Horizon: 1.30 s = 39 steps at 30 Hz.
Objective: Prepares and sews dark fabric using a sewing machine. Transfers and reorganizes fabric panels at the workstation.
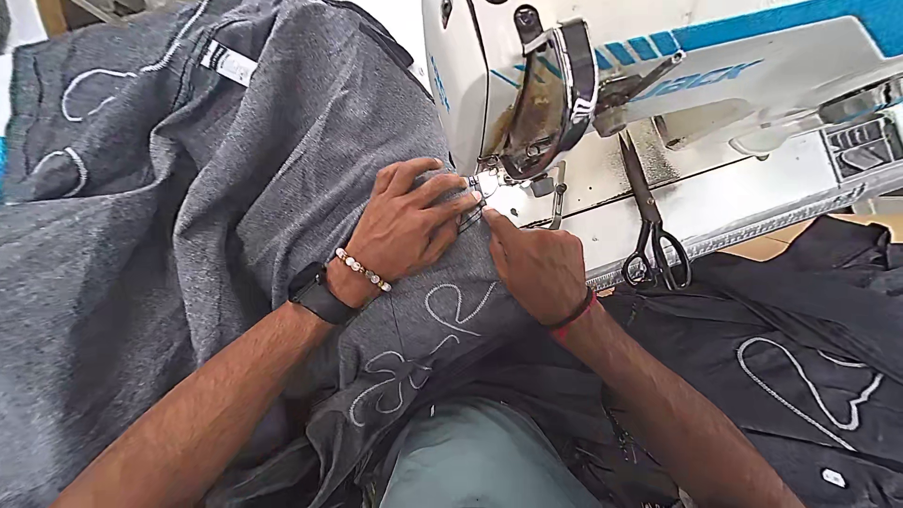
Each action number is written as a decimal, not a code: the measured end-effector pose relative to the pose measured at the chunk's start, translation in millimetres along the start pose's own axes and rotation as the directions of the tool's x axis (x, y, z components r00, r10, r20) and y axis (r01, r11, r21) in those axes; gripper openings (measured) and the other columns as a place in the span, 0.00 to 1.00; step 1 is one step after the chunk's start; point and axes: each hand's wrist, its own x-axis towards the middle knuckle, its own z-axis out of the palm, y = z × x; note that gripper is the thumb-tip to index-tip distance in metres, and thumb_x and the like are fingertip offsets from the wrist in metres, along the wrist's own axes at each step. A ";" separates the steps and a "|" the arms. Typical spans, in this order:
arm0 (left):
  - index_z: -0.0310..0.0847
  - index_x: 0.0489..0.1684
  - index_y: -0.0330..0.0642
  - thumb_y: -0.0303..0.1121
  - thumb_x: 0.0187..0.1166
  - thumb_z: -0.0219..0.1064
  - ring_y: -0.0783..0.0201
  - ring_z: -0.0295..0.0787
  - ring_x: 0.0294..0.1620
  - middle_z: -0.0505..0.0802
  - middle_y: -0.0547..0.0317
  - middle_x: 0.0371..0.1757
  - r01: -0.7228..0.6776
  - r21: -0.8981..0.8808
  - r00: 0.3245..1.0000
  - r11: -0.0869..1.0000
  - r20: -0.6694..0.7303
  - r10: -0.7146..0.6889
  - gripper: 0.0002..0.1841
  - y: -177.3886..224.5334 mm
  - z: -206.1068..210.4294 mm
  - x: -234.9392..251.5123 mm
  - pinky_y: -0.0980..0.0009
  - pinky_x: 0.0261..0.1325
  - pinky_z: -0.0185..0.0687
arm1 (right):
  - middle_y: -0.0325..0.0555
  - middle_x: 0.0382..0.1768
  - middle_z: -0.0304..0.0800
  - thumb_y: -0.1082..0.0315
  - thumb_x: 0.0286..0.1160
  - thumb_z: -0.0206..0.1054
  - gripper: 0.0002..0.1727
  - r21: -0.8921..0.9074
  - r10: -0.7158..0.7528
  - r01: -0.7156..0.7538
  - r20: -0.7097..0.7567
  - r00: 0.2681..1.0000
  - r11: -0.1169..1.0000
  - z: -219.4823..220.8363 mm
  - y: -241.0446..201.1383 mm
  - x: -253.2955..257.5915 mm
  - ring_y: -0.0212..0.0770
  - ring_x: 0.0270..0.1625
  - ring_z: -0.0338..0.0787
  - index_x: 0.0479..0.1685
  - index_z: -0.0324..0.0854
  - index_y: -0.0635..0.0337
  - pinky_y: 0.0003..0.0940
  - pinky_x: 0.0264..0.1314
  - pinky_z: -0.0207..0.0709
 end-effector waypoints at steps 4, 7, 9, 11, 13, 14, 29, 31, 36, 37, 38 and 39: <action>0.90 0.65 0.66 0.43 0.86 0.55 0.50 0.73 0.80 0.91 0.64 0.68 -0.113 -0.009 0.993 0.994 -0.025 0.113 0.19 -32.3 -5.6 12.7 0.49 0.81 0.56 | 0.41 0.12 0.78 0.60 0.85 0.57 0.20 -0.048 0.051 -0.051 -0.012 0.999 0.997 5.0 -8.5 16.9 0.46 0.14 0.80 0.67 0.89 0.48 0.41 0.13 0.64; 0.91 0.63 0.65 0.42 0.85 0.55 0.49 0.73 0.80 0.91 0.64 0.69 -0.164 0.021 0.986 0.986 -0.018 0.165 0.19 -49.4 -9.9 19.8 0.48 0.81 0.56 | 0.43 0.14 0.80 0.59 0.85 0.57 0.21 -0.052 0.071 -0.072 -0.012 0.997 0.996 9.5 -14.6 21.1 0.47 0.16 0.81 0.70 0.87 0.49 0.42 0.14 0.64; 0.90 0.63 0.64 0.41 0.87 0.54 0.47 0.73 0.80 0.89 0.61 0.71 -0.135 0.108 0.991 0.985 0.008 0.135 0.18 -44.9 -17.1 20.7 0.47 0.81 0.58 | 0.42 0.15 0.80 0.60 0.86 0.57 0.21 -0.062 0.080 -0.083 -0.045 0.996 0.995 13.7 -17.6 20.0 0.47 0.17 0.81 0.71 0.86 0.50 0.41 0.14 0.65; 0.89 0.62 0.54 0.36 0.88 0.56 0.40 0.75 0.78 0.89 0.51 0.70 0.019 0.199 0.998 0.980 0.061 -0.032 0.16 -3.6 -32.5 8.7 0.42 0.80 0.63 | 0.41 0.18 0.82 0.60 0.85 0.57 0.22 -0.062 0.096 -0.103 -0.113 0.989 0.993 20.6 -20.8 15.1 0.45 0.20 0.82 0.72 0.85 0.50 0.39 0.16 0.66; 0.84 0.72 0.45 0.42 0.85 0.53 0.36 0.70 0.83 0.81 0.43 0.80 0.272 0.187 0.950 0.944 0.102 -0.294 0.23 57.0 -34.1 -19.1 0.37 0.79 0.64 | 0.43 0.26 0.85 0.62 0.84 0.58 0.22 -0.067 0.110 -0.121 -0.153 0.982 0.990 24.5 -23.5 5.8 0.46 0.27 0.84 0.72 0.85 0.49 0.38 0.22 0.69; 0.72 0.85 0.46 0.51 0.86 0.48 0.37 0.60 0.90 0.70 0.42 0.89 0.381 0.177 0.905 0.908 0.131 -0.405 0.31 79.9 -26.8 -37.4 0.35 0.85 0.57 | 0.45 0.31 0.85 0.62 0.84 0.58 0.22 -0.069 0.122 -0.133 -0.147 0.982 0.989 24.2 -23.8 4.1 0.46 0.30 0.84 0.73 0.85 0.48 0.38 0.23 0.71; 0.86 0.68 0.47 0.41 0.78 0.72 0.36 0.67 0.85 0.81 0.48 0.80 0.177 0.099 0.939 0.979 0.281 -0.198 0.21 12.7 -80.4 -13.8 0.35 0.85 0.58 | 0.40 0.16 0.80 0.47 0.88 0.60 0.18 0.296 0.328 -0.331 0.061 0.943 0.896 -0.6 -11.8 8.3 0.46 0.17 0.80 0.57 0.87 0.49 0.48 0.19 0.72; 0.89 0.55 0.43 0.34 0.82 0.60 0.49 0.76 0.81 0.88 0.56 0.73 0.166 -0.093 0.979 0.982 0.135 -0.153 0.14 35.3 -57.0 -2.3 0.50 0.81 0.70 | 0.41 0.18 0.83 0.54 0.86 0.62 0.16 0.279 0.290 -0.284 0.021 0.957 0.917 2.9 -14.2 4.3 0.46 0.18 0.82 0.60 0.90 0.48 0.48 0.20 0.72; 0.86 0.55 0.42 0.37 0.87 0.53 0.55 0.76 0.82 0.82 0.60 0.82 0.165 0.007 0.986 0.986 -0.003 -0.164 0.16 36.0 2.7 -8.5 0.56 0.80 0.71 | 0.43 0.13 0.82 0.61 0.88 0.53 0.21 0.036 0.172 -0.171 -0.037 0.984 0.985 10.0 -22.0 -8.0 0.49 0.15 0.83 0.70 0.87 0.50 0.46 0.16 0.71; 0.86 0.56 0.42 0.38 0.87 0.52 0.56 0.75 0.83 0.81 0.60 0.83 0.160 0.016 0.987 0.987 0.002 -0.160 0.16 34.9 3.2 -9.2 0.56 0.81 0.70 | 0.42 0.12 0.80 0.61 0.89 0.53 0.21 0.016 0.164 -0.164 -0.025 0.986 0.986 8.6 -23.2 -7.8 0.49 0.15 0.82 0.70 0.87 0.51 0.45 0.15 0.70; 0.86 0.57 0.41 0.38 0.87 0.51 0.55 0.73 0.84 0.80 0.60 0.83 0.154 0.015 0.988 0.988 0.014 -0.155 0.17 34.3 2.2 -10.5 0.55 0.82 0.69 | 0.42 0.12 0.80 0.61 0.88 0.53 0.21 0.011 0.160 -0.160 -0.008 0.987 0.987 6.6 -24.1 -7.7 0.49 0.15 0.82 0.70 0.87 0.51 0.44 0.15 0.69; 0.85 0.60 0.42 0.39 0.86 0.50 0.56 0.71 0.86 0.79 0.61 0.85 0.154 0.020 0.987 0.988 0.032 -0.155 0.19 33.0 0.5 -11.0 0.55 0.84 0.67 | 0.42 0.12 0.79 0.62 0.88 0.53 0.21 0.010 0.156 -0.156 0.003 0.988 0.988 5.3 -24.3 -6.8 0.48 0.14 0.82 0.71 0.87 0.51 0.44 0.15 0.69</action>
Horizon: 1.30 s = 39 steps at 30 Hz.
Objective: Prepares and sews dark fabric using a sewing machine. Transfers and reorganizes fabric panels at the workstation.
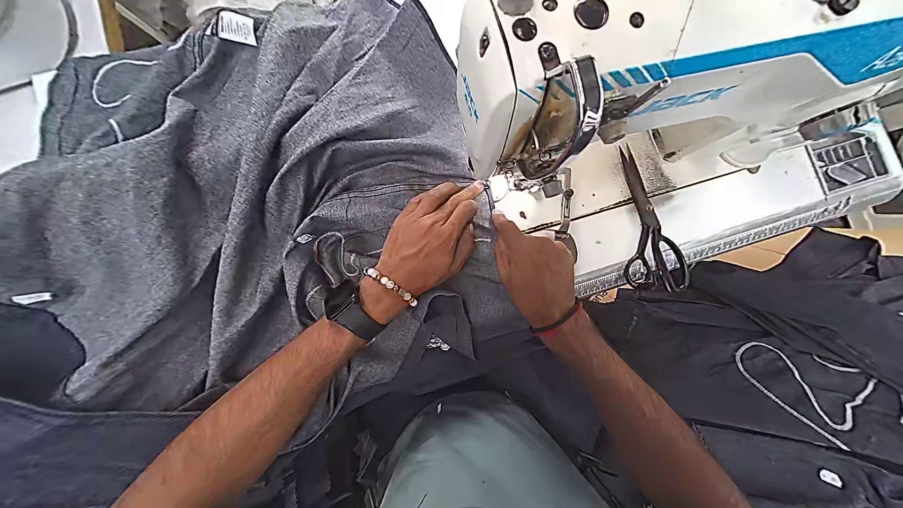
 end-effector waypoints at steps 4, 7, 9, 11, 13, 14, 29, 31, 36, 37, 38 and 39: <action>0.79 0.73 0.41 0.42 0.86 0.46 0.54 0.66 0.89 0.77 0.59 0.86 0.002 0.058 0.999 0.998 0.031 -0.004 0.25 -8.0 2.2 3.6 0.54 0.87 0.61 | 0.42 0.12 0.79 0.63 0.85 0.55 0.23 -0.012 -0.009 0.009 0.002 1.000 1.000 2.0 1.7 7.9 0.47 0.14 0.81 0.74 0.85 0.51 0.42 0.14 0.68; 0.77 0.77 0.42 0.44 0.88 0.45 0.52 0.61 0.92 0.75 0.54 0.88 0.009 0.109 0.999 0.994 0.032 -0.012 0.26 -9.1 0.0 5.7 0.48 0.93 0.48 | 0.43 0.13 0.80 0.62 0.88 0.54 0.22 -0.038 0.032 -0.031 0.015 0.999 0.999 3.7 -2.2 18.8 0.48 0.15 0.82 0.75 0.84 0.48 0.43 0.14 0.69; 0.81 0.73 0.44 0.45 0.90 0.48 0.44 0.57 0.93 0.72 0.47 0.89 0.087 0.163 0.996 0.983 0.012 -0.090 0.24 6.2 -13.6 -3.1 0.40 0.94 0.40 | 0.42 0.13 0.80 0.61 0.87 0.53 0.23 -0.046 0.041 -0.042 -0.019 0.999 0.998 6.2 -3.3 22.0 0.47 0.14 0.81 0.76 0.83 0.46 0.43 0.13 0.67; 0.83 0.72 0.53 0.51 0.88 0.51 0.40 0.55 0.93 0.69 0.47 0.90 0.284 0.172 0.958 0.943 -0.027 -0.284 0.24 29.9 -29.3 -31.3 0.32 0.91 0.41 | 0.41 0.17 0.82 0.62 0.85 0.56 0.23 -0.039 0.017 -0.021 -0.106 0.994 0.999 14.1 -2.1 12.9 0.45 0.16 0.82 0.75 0.84 0.46 0.41 0.14 0.68; 0.64 0.91 0.58 0.65 0.86 0.43 0.33 0.45 0.95 0.59 0.42 0.95 0.464 0.168 0.881 0.870 0.010 -0.473 0.36 34.7 -35.0 -71.5 0.21 0.86 0.34 | 0.44 0.33 0.84 0.60 0.85 0.57 0.23 -0.056 -0.036 0.027 -0.155 0.987 0.998 20.4 -1.4 -3.3 0.46 0.32 0.85 0.77 0.83 0.38 0.40 0.25 0.73; 0.56 0.95 0.59 0.71 0.83 0.40 0.31 0.42 0.95 0.56 0.40 0.95 0.511 0.153 0.853 0.846 0.034 -0.522 0.42 26.2 -31.5 -91.8 0.19 0.85 0.32 | 0.46 0.40 0.84 0.57 0.85 0.57 0.24 -0.061 -0.045 0.036 -0.156 0.987 0.997 22.5 -0.7 -10.1 0.48 0.41 0.84 0.78 0.82 0.32 0.42 0.35 0.75; 0.88 0.61 0.44 0.39 0.87 0.58 0.49 0.84 0.72 0.92 0.52 0.64 0.093 -0.114 0.995 0.989 0.056 -0.087 0.16 8.1 -51.7 8.2 0.47 0.74 0.77 | 0.46 0.54 0.94 0.58 0.86 0.62 0.15 0.296 -0.024 0.080 -0.186 0.982 0.952 -12.0 37.9 -12.7 0.47 0.61 0.91 0.50 0.93 0.54 0.48 0.62 0.85; 0.86 0.68 0.46 0.38 0.88 0.56 0.53 0.77 0.81 0.87 0.57 0.75 -0.012 -0.084 0.999 0.996 -0.045 0.008 0.18 1.2 -10.1 12.6 0.52 0.82 0.70 | 0.50 0.53 0.92 0.66 0.82 0.64 0.13 0.262 0.039 0.015 -0.202 0.978 0.965 -24.5 58.5 -2.7 0.51 0.58 0.90 0.55 0.92 0.55 0.50 0.58 0.85; 0.80 0.79 0.54 0.43 0.89 0.51 0.58 0.71 0.85 0.80 0.67 0.84 -0.100 -0.021 0.994 0.995 -0.040 0.099 0.23 -16.4 5.6 1.5 0.55 0.84 0.64 | 0.52 0.53 0.89 0.68 0.77 0.64 0.16 0.186 -0.031 0.033 -0.013 0.999 0.982 -24.2 85.9 13.2 0.54 0.54 0.88 0.57 0.93 0.45 0.54 0.51 0.83; 0.81 0.79 0.55 0.43 0.89 0.51 0.58 0.70 0.86 0.80 0.69 0.84 -0.087 -0.035 0.995 0.996 -0.046 0.085 0.23 -18.1 5.3 2.2 0.54 0.84 0.64 | 0.51 0.50 0.90 0.66 0.78 0.64 0.15 0.195 -0.065 0.071 -0.035 0.997 0.978 -16.8 77.4 17.9 0.53 0.53 0.89 0.57 0.94 0.45 0.53 0.49 0.83; 0.81 0.79 0.56 0.43 0.89 0.51 0.59 0.70 0.86 0.81 0.70 0.83 -0.076 -0.045 0.996 0.996 -0.051 0.074 0.23 -18.8 5.2 2.6 0.54 0.83 0.64 | 0.49 0.47 0.91 0.64 0.78 0.65 0.15 0.205 -0.080 0.095 -0.081 0.994 0.974 -8.0 65.8 21.1 0.51 0.51 0.89 0.56 0.94 0.45 0.50 0.48 0.83; 0.81 0.79 0.55 0.43 0.89 0.52 0.59 0.70 0.86 0.81 0.70 0.83 -0.068 -0.053 0.997 0.996 -0.047 0.065 0.23 -18.6 5.2 2.0 0.54 0.83 0.64 | 0.47 0.45 0.91 0.62 0.79 0.66 0.13 0.210 -0.078 0.104 -0.130 0.988 0.972 0.1 53.9 22.2 0.50 0.50 0.89 0.56 0.94 0.45 0.47 0.47 0.83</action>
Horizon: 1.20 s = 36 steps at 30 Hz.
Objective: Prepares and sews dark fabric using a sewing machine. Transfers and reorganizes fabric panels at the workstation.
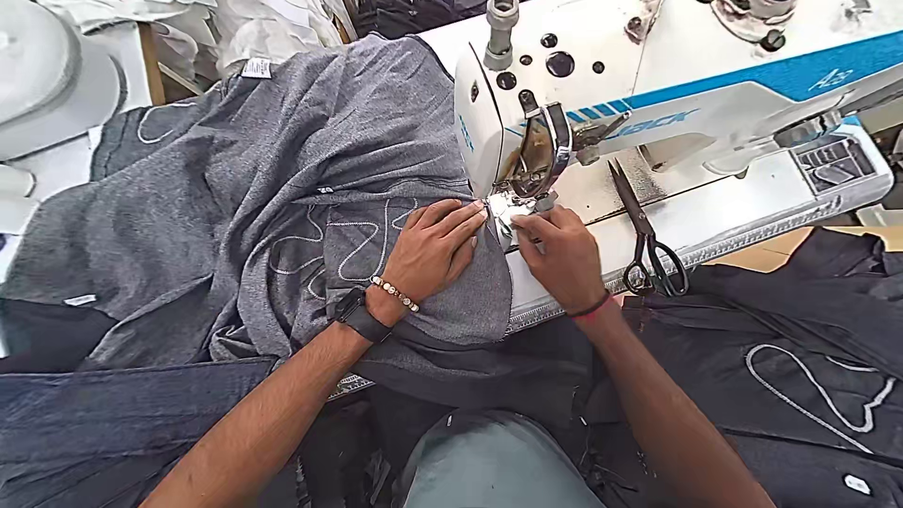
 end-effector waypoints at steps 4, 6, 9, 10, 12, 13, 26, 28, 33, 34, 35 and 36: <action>0.79 0.81 0.56 0.44 0.90 0.50 0.60 0.69 0.86 0.80 0.69 0.84 -0.005 -0.012 1.000 1.000 0.026 0.005 0.24 -4.1 -1.4 0.9 0.56 0.84 0.64 | 0.43 0.51 0.93 0.67 0.79 0.64 0.14 0.006 -0.108 0.110 -0.158 0.981 0.994 19.8 -22.4 -5.3 0.47 0.53 0.88 0.54 0.94 0.46 0.44 0.49 0.80; 0.79 0.81 0.56 0.44 0.91 0.50 0.58 0.70 0.86 0.81 0.68 0.83 -0.039 -0.020 0.998 0.999 0.039 0.039 0.24 -9.0 -4.8 1.7 0.54 0.83 0.65 | 0.34 0.64 0.93 0.68 0.82 0.61 0.17 -0.001 -0.193 0.194 -0.123 0.973 0.981 20.2 -27.5 -15.5 0.42 0.66 0.87 0.60 0.92 0.43 0.45 0.62 0.77; 0.78 0.82 0.63 0.46 0.90 0.49 0.58 0.69 0.86 0.79 0.70 0.84 -0.134 -0.037 0.987 0.990 0.079 0.137 0.24 -27.5 -8.7 7.4 0.52 0.83 0.63 | 0.28 0.72 0.88 0.69 0.79 0.58 0.21 -0.034 -0.243 0.241 -0.057 0.968 0.970 24.4 -28.5 -27.1 0.39 0.76 0.81 0.65 0.90 0.40 0.47 0.72 0.69; 0.78 0.81 0.67 0.46 0.89 0.49 0.57 0.69 0.85 0.80 0.71 0.84 -0.164 -0.040 0.982 0.986 0.089 0.167 0.24 -33.8 -8.8 9.7 0.52 0.82 0.62 | 0.27 0.71 0.89 0.69 0.78 0.59 0.21 -0.053 -0.234 0.231 -0.058 0.971 0.972 25.4 -28.6 -29.1 0.39 0.76 0.81 0.64 0.90 0.40 0.47 0.73 0.68; 0.78 0.80 0.73 0.46 0.88 0.49 0.56 0.70 0.84 0.81 0.72 0.82 -0.196 -0.023 0.975 0.980 0.100 0.197 0.24 -40.4 -10.3 13.8 0.52 0.80 0.63 | 0.27 0.68 0.91 0.67 0.78 0.60 0.19 -0.101 -0.198 0.189 -0.099 0.975 0.977 27.8 -29.9 -30.9 0.38 0.72 0.83 0.61 0.92 0.40 0.45 0.70 0.69; 0.78 0.79 0.75 0.46 0.88 0.49 0.56 0.70 0.83 0.81 0.72 0.81 -0.202 -0.012 0.973 0.979 0.108 0.202 0.24 -41.0 -10.8 15.0 0.52 0.80 0.62 | 0.27 0.66 0.92 0.67 0.79 0.61 0.18 -0.130 -0.178 0.161 -0.134 0.975 0.978 29.3 -31.0 -32.4 0.38 0.67 0.86 0.59 0.93 0.40 0.44 0.67 0.70; 0.79 0.80 0.55 0.54 0.86 0.53 0.51 0.66 0.88 0.78 0.61 0.85 0.124 0.058 0.992 0.991 -0.012 -0.123 0.27 27.5 10.2 -5.7 0.46 0.88 0.56 | 0.52 0.43 0.89 0.59 0.63 0.72 0.13 0.019 0.233 -0.235 0.066 0.970 0.972 3.0 -55.7 17.0 0.55 0.50 0.87 0.19 0.82 0.56 0.53 0.44 0.79; 0.78 0.81 0.58 0.49 0.89 0.51 0.55 0.65 0.89 0.76 0.64 0.87 0.098 0.043 0.995 0.994 0.012 -0.098 0.25 23.6 7.4 -8.4 0.48 0.88 0.57 | 0.47 0.44 0.92 0.60 0.67 0.72 0.10 0.173 0.297 -0.304 0.068 0.952 0.937 0.6 -60.5 2.0 0.46 0.45 0.91 0.36 0.87 0.58 0.47 0.40 0.84; 0.75 0.84 0.61 0.51 0.89 0.49 0.55 0.60 0.91 0.72 0.65 0.89 0.102 0.099 0.993 0.990 0.049 -0.107 0.26 25.5 8.4 -10.0 0.48 0.89 0.52 | 0.41 0.40 0.95 0.54 0.75 0.69 0.31 0.506 0.445 -0.532 0.293 0.846 0.679 -1.0 -100.3 -84.7 0.30 0.41 0.94 0.73 0.76 0.64 0.33 0.44 0.90; 0.75 0.84 0.62 0.51 0.89 0.48 0.54 0.60 0.91 0.72 0.65 0.89 0.114 0.101 0.991 0.988 0.053 -0.120 0.26 26.7 8.7 -9.6 0.48 0.89 0.52 | 0.41 0.41 0.95 0.60 0.76 0.68 0.27 0.589 0.460 -0.518 0.262 0.848 0.620 -1.5 -107.0 -94.8 0.27 0.42 0.94 0.71 0.78 0.67 0.28 0.45 0.90; 0.75 0.84 0.63 0.50 0.90 0.48 0.53 0.60 0.91 0.73 0.65 0.89 0.125 0.101 0.990 0.987 0.050 -0.130 0.26 26.8 8.6 -8.9 0.48 0.89 0.51 | 0.40 0.41 0.95 0.63 0.78 0.66 0.24 0.642 0.471 -0.493 0.225 0.853 0.587 -3.0 -109.3 -98.3 0.25 0.41 0.93 0.69 0.79 0.69 0.25 0.43 0.90; 0.76 0.83 0.63 0.49 0.90 0.48 0.52 0.60 0.91 0.73 0.64 0.89 0.129 0.101 0.990 0.986 0.043 -0.134 0.25 26.5 8.3 -9.1 0.48 0.89 0.51 | 0.40 0.39 0.95 0.65 0.79 0.65 0.23 0.662 0.476 -0.476 0.200 0.856 0.579 -4.0 -108.3 -98.0 0.24 0.38 0.93 0.69 0.80 0.71 0.24 0.40 0.89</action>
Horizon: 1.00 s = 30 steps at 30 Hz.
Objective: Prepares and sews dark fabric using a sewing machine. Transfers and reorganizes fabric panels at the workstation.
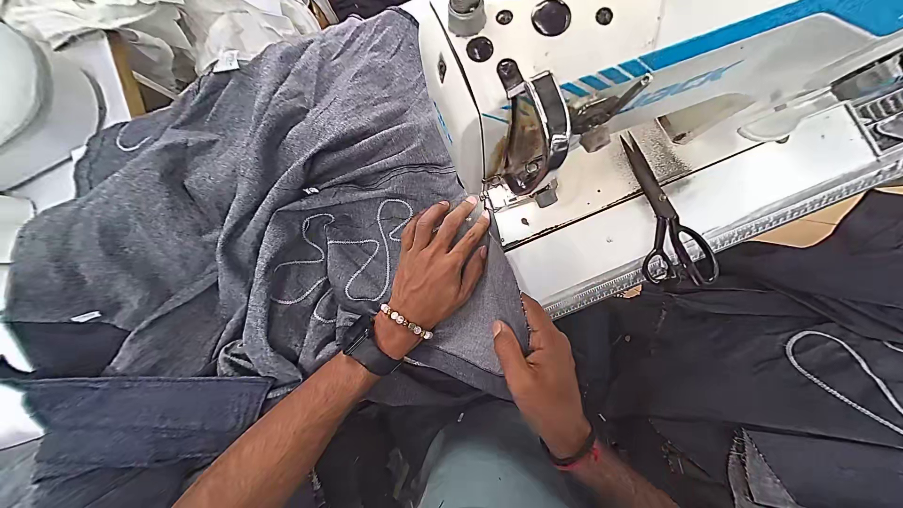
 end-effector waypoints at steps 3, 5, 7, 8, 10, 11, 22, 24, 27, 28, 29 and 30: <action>0.77 0.82 0.64 0.50 0.90 0.49 0.51 0.60 0.90 0.74 0.64 0.88 -0.011 0.032 1.000 0.999 -0.016 0.011 0.24 -3.8 0.8 1.4 0.48 0.88 0.51 | 0.38 0.34 0.94 0.64 0.78 0.64 0.24 -0.056 -0.030 0.030 0.003 1.000 0.998 -1.0 4.6 13.1 0.25 0.31 0.89 0.71 0.81 0.67 0.25 0.32 0.86; 0.79 0.80 0.64 0.50 0.89 0.49 0.50 0.61 0.89 0.75 0.63 0.87 -0.030 0.046 0.999 0.998 -0.029 0.032 0.24 -6.7 1.3 1.9 0.48 0.87 0.52 | 0.37 0.35 0.94 0.63 0.78 0.63 0.25 -0.120 -0.032 0.034 0.022 0.999 0.992 -1.3 7.8 21.4 0.25 0.31 0.90 0.73 0.80 0.63 0.27 0.33 0.86; 0.82 0.77 0.63 0.49 0.88 0.51 0.49 0.63 0.87 0.77 0.61 0.85 -0.051 0.049 0.998 0.997 -0.037 0.053 0.23 -8.6 -1.0 2.9 0.48 0.86 0.53 | 0.38 0.36 0.95 0.63 0.78 0.63 0.26 -0.152 -0.035 0.039 0.026 0.999 0.988 -0.9 9.3 27.1 0.26 0.33 0.91 0.74 0.80 0.62 0.27 0.34 0.86; 0.83 0.76 0.63 0.49 0.88 0.51 0.49 0.64 0.86 0.77 0.61 0.85 -0.058 0.051 0.997 0.997 -0.038 0.060 0.23 -9.6 -2.0 3.9 0.48 0.86 0.53 | 0.38 0.35 0.95 0.63 0.77 0.63 0.26 -0.168 -0.039 0.042 0.021 0.999 0.985 -0.3 9.1 30.3 0.26 0.32 0.90 0.74 0.81 0.62 0.28 0.34 0.85; 0.84 0.75 0.63 0.49 0.88 0.51 0.49 0.65 0.86 0.78 0.61 0.84 -0.066 0.049 0.997 0.997 -0.028 0.068 0.23 -10.7 -2.7 3.2 0.47 0.86 0.53 | 0.37 0.31 0.93 0.64 0.76 0.63 0.26 -0.206 -0.046 0.047 0.010 0.999 0.978 0.7 8.3 34.0 0.26 0.28 0.88 0.74 0.81 0.62 0.27 0.30 0.83; 0.84 0.75 0.63 0.49 0.88 0.51 0.49 0.65 0.86 0.79 0.61 0.83 -0.071 0.047 0.997 0.996 -0.024 0.072 0.22 -11.3 -3.1 3.6 0.47 0.86 0.53 | 0.36 0.28 0.92 0.64 0.76 0.63 0.26 -0.226 -0.054 0.052 0.000 0.999 0.973 1.1 8.4 36.6 0.26 0.25 0.85 0.74 0.81 0.62 0.27 0.27 0.81; 0.81 0.78 0.66 0.49 0.88 0.52 0.50 0.66 0.85 0.79 0.61 0.83 -0.090 0.042 0.996 0.995 0.005 0.089 0.23 -15.4 -7.1 4.8 0.47 0.85 0.51 | 0.34 0.21 0.85 0.61 0.72 0.64 0.28 -0.434 -0.064 0.030 -0.064 0.996 0.900 5.1 2.9 60.4 0.31 0.19 0.78 0.75 0.83 0.51 0.33 0.22 0.73; 0.81 0.78 0.67 0.50 0.88 0.52 0.49 0.66 0.85 0.79 0.61 0.83 -0.087 0.042 0.996 0.995 0.018 0.086 0.23 -16.2 -8.1 4.8 0.45 0.85 0.50 | 0.32 0.19 0.83 0.62 0.72 0.65 0.26 -0.444 -0.068 0.024 -0.084 0.994 0.896 6.8 3.9 67.7 0.30 0.18 0.77 0.73 0.85 0.49 0.33 0.20 0.70; 0.81 0.78 0.68 0.51 0.88 0.52 0.50 0.64 0.86 0.78 0.62 0.84 -0.098 0.045 0.995 0.994 0.020 0.097 0.23 -16.9 -8.0 6.4 0.45 0.85 0.48 | 0.32 0.19 0.83 0.62 0.70 0.68 0.24 -0.459 -0.055 0.001 -0.104 0.993 0.888 10.0 1.6 79.8 0.32 0.18 0.78 0.69 0.86 0.47 0.36 0.19 0.71; 0.82 0.77 0.68 0.51 0.88 0.53 0.50 0.64 0.86 0.78 0.61 0.84 -0.104 0.042 0.995 0.994 0.011 0.103 0.23 -17.1 -7.7 7.0 0.46 0.85 0.49 | 0.32 0.19 0.83 0.62 0.70 0.68 0.22 -0.468 -0.041 -0.014 -0.107 0.993 0.883 10.8 -0.2 84.6 0.33 0.18 0.79 0.66 0.86 0.45 0.37 0.19 0.71; 0.83 0.76 0.67 0.50 0.88 0.53 0.50 0.64 0.86 0.79 0.61 0.83 -0.109 0.039 0.994 0.993 -0.001 0.109 0.22 -17.4 -7.7 7.6 0.46 0.86 0.49 | 0.31 0.19 0.83 0.61 0.71 0.69 0.20 -0.478 -0.030 -0.027 -0.111 0.993 0.878 12.1 -2.1 89.8 0.34 0.18 0.79 0.64 0.86 0.45 0.38 0.18 0.71; 0.84 0.75 0.65 0.50 0.88 0.53 0.49 0.65 0.86 0.79 0.60 0.82 -0.118 0.041 0.993 0.992 -0.012 0.118 0.22 -17.6 -7.7 7.6 0.47 0.86 0.51 | 0.31 0.18 0.81 0.61 0.71 0.69 0.19 -0.487 -0.022 -0.037 -0.115 0.993 0.873 13.9 -4.2 94.3 0.35 0.17 0.79 0.62 0.86 0.45 0.39 0.18 0.70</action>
